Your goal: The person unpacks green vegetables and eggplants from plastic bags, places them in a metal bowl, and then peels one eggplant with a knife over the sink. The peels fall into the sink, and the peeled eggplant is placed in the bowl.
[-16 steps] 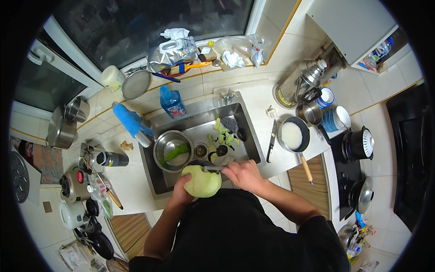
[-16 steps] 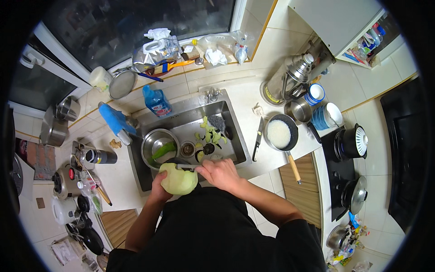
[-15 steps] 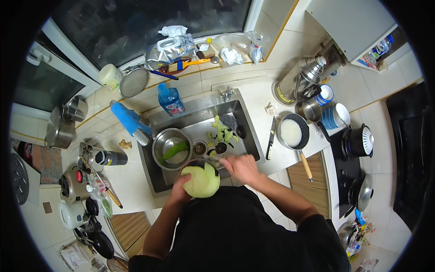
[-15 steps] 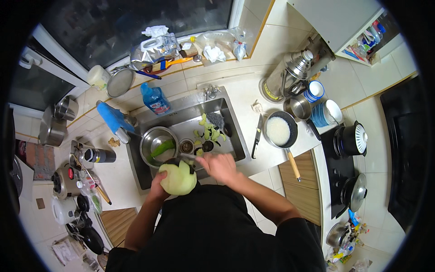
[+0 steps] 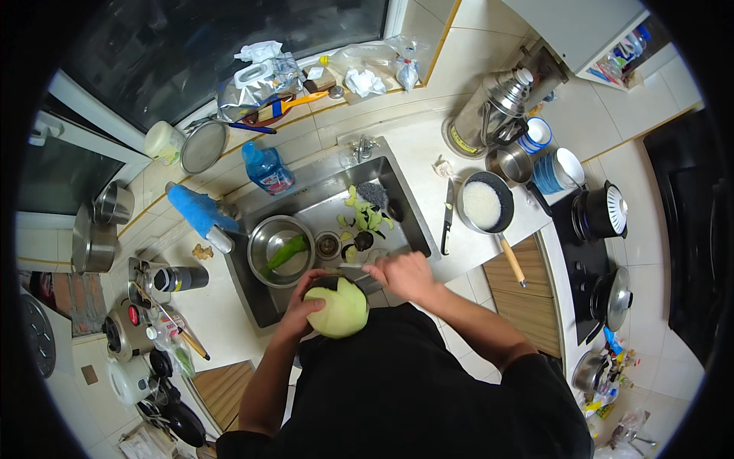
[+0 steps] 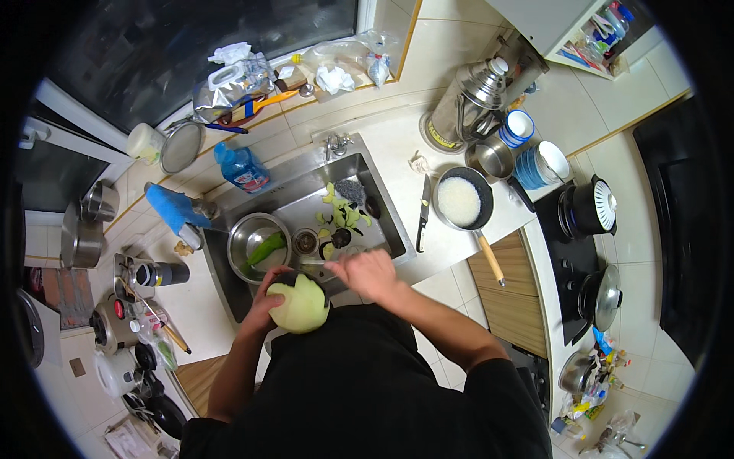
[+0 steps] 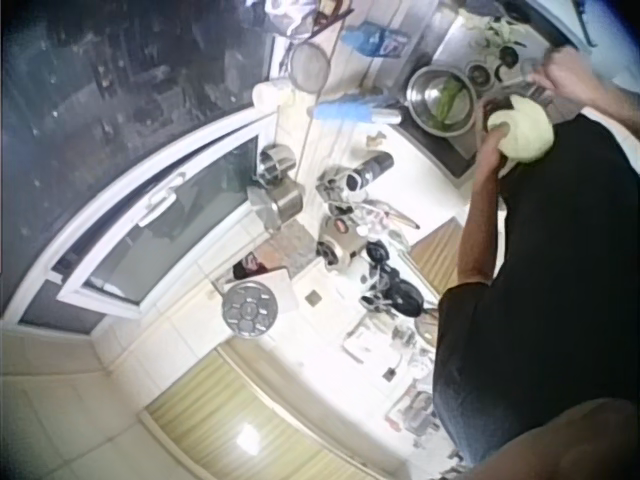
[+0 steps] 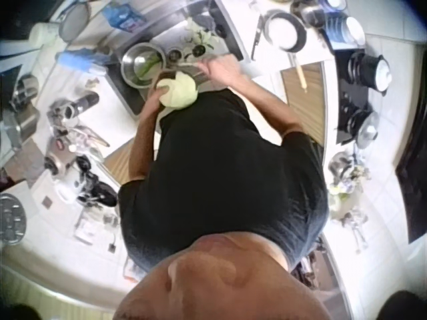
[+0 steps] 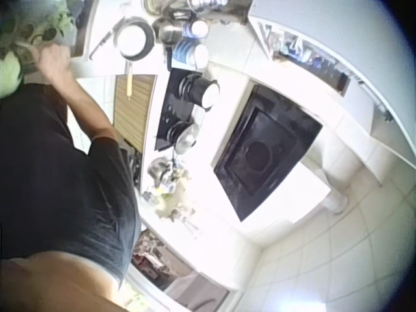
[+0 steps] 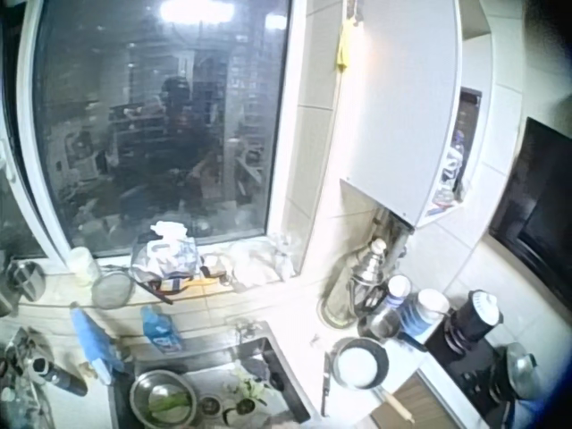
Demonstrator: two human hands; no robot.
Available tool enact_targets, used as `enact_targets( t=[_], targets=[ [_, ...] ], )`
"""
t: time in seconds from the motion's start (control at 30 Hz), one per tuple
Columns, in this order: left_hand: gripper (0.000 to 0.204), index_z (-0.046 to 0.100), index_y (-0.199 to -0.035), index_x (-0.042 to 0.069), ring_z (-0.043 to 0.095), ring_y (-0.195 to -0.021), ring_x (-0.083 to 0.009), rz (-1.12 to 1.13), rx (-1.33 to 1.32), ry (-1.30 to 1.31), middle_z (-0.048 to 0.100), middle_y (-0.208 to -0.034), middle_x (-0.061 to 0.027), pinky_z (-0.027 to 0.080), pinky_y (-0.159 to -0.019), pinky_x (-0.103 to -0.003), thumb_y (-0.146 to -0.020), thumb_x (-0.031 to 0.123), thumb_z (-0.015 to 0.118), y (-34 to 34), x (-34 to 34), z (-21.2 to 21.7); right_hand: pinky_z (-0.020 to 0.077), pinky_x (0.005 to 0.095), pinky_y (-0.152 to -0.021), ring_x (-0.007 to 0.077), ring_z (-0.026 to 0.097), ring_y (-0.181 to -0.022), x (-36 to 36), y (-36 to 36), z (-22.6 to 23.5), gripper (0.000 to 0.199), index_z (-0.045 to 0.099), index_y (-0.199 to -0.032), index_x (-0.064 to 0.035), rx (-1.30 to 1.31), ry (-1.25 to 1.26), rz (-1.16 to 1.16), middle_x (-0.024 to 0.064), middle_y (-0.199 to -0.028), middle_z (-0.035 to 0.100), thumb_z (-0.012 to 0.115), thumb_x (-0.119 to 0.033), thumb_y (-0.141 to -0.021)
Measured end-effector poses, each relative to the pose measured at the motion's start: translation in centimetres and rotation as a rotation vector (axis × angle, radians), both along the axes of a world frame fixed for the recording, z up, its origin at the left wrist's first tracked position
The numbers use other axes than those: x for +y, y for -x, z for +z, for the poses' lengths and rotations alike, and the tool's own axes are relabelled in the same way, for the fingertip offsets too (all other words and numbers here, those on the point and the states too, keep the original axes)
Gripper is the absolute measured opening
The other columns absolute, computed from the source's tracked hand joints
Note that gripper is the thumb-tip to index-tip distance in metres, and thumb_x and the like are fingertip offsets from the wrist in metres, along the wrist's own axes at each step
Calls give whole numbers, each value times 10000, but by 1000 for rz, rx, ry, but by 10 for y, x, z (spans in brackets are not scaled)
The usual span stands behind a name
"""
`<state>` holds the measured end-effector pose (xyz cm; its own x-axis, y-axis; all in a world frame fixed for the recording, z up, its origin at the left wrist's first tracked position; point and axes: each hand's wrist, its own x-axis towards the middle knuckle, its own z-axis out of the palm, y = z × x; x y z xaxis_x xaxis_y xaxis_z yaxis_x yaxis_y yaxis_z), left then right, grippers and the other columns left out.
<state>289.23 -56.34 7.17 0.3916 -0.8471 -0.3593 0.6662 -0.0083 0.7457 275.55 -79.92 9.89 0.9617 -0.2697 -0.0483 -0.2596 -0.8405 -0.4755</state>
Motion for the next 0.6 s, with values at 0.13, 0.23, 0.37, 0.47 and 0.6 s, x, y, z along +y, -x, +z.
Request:
enact_targets(
  t=[0.13,0.23,0.37,0.47,0.6],
  targets=[
    [751,441,-1398,69,580,-1184,-258,-11,-69,41,565,-1285,-119,493,-1001,-387,-758,274,775,-5,-4,-2,502,514,-590,399,658,-666,-3,11,-21,524,675,-748,-73,-7,-252,-227,187,-702,663,485,-467,-1036],
    [748,439,-1401,63,578,-1210,-282,97,51,87,561,-1316,-131,484,-1031,-414,-775,330,750,0,-1,-10,503,495,-585,404,646,-657,13,26,-3,480,647,-756,-63,-77,-408,-220,190,-681,630,504,-420,-1043],
    [762,416,-1440,62,569,-1243,-324,228,191,125,550,-1358,-147,452,-1083,-474,-823,423,680,8,2,-27,500,466,-536,385,632,-601,42,34,24,399,607,-737,-71,-256,-421,-106,150,-639,602,580,-355,-1016],
    [723,445,-1458,57,568,-1264,-334,218,190,197,562,-1396,-142,444,-1089,-491,-905,510,553,9,1,-28,502,485,-513,385,629,-571,47,21,18,396,617,-725,-84,-365,-205,-114,133,-632,627,586,-365,-1002],
    [655,502,-1419,65,587,-1242,-329,299,269,210,596,-1367,-137,460,-1073,-491,-937,509,509,2,6,-47,505,502,-541,397,644,-618,51,-12,2,417,647,-753,-75,-204,-212,-176,159,-722,675,551,-385,-1015]
  ],
)
